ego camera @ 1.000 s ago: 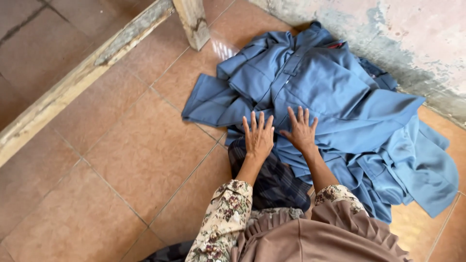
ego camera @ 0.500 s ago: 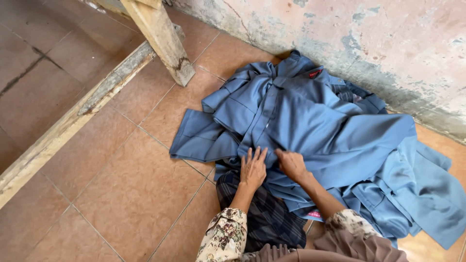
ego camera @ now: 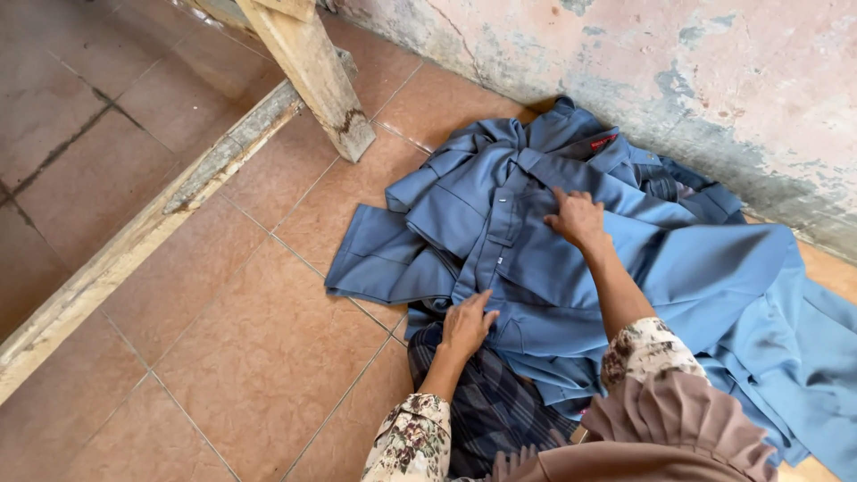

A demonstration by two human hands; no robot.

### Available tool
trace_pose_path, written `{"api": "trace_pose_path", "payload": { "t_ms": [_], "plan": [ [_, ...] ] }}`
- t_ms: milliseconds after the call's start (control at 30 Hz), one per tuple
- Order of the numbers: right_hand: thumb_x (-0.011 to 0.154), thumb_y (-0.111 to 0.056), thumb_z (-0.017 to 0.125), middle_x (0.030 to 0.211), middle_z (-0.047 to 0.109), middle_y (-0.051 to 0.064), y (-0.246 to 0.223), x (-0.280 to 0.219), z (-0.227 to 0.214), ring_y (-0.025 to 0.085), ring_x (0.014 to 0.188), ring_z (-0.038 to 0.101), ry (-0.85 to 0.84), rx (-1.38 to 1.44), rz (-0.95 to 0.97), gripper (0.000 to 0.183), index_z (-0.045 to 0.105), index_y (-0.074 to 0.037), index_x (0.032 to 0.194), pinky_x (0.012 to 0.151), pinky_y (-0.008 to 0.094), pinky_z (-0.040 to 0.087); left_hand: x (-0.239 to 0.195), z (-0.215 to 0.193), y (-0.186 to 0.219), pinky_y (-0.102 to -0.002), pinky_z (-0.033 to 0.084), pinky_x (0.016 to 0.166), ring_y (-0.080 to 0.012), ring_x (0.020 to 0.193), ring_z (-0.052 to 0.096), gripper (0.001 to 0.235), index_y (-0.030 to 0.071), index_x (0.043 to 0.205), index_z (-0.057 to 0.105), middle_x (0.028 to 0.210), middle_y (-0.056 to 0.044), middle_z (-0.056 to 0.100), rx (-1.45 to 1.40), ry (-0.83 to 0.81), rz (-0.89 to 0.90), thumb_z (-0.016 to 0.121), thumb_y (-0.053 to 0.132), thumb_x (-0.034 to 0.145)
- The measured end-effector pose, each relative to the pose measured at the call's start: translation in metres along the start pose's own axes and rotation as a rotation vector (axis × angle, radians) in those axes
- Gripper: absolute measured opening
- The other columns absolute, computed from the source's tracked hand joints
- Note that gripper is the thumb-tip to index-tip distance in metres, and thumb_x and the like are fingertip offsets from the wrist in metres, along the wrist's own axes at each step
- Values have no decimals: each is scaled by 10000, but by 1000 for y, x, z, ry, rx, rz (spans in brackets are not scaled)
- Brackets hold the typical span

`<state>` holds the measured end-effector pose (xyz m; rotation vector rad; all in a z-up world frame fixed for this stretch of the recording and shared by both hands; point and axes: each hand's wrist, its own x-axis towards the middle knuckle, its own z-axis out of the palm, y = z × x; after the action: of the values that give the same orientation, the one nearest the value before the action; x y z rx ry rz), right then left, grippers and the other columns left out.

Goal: The person sits on a tiled floor and folds multiple pairs of blue trousers by hand. Each pair is laid flat, folded lengthwise, then folded into a compact rectangle and placed into a growing stack.

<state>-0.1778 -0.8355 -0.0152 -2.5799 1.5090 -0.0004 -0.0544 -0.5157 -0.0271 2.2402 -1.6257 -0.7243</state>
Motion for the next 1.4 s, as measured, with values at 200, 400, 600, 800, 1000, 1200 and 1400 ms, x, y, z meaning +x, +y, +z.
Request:
{"api": "trace_pose_path", "payload": {
  "t_ms": [200,400,600,800,1000,1200,1400],
  "plan": [
    [996,-375,638,1161,768,87,-25,-66,-80,342,1115,698,-130,327,-176,337,732,-219,1279,934,518,543,4,-93,51,-589,493,1018,-465,1323,531,680,33,1562,362,1455,-313,512,-302,196,-21,652,214,974],
    [927,-115,700,999,817,94,-20,-119,-167,133,986,653,-402,930,-288,241,802,-125,1145,969,407,535,20,-116,65,-591,391,1138,-513,1416,391,1118,145,1643,73,1558,-336,350,-619,268,-53,815,142,805],
    [928,-329,719,1133,748,241,-15,-96,-146,434,1129,664,-349,712,-286,358,767,-99,1198,975,534,499,-11,-110,55,-469,563,915,-426,1062,673,978,177,1639,174,1136,-241,688,-824,402,-12,704,-49,848],
    [898,-530,742,1389,556,50,12,-5,-39,385,1253,527,251,66,-279,436,680,-389,1306,927,574,492,-35,-84,22,-433,421,1142,-351,1393,484,716,242,1502,528,1483,-121,562,-794,215,44,708,69,832],
    [942,-238,712,1113,742,106,10,14,-47,398,1081,692,-35,267,-116,337,699,-496,1158,905,520,558,-11,-72,2,-352,592,732,-242,834,709,399,260,1161,777,914,-49,692,-561,351,45,850,191,775],
    [872,-6,530,1030,729,108,-75,-85,-152,392,1047,687,-231,553,-546,430,823,-315,926,956,513,526,-5,-144,6,-579,416,1100,-523,1334,475,221,108,986,755,1410,-199,569,-446,547,278,812,95,773],
    [869,-41,584,1023,782,92,-90,-110,-182,304,992,726,-549,669,-659,277,823,-146,964,904,470,539,2,-189,15,-664,247,1174,-446,1527,236,223,177,945,739,1583,-62,470,-120,305,206,745,252,735]
  ]
}}
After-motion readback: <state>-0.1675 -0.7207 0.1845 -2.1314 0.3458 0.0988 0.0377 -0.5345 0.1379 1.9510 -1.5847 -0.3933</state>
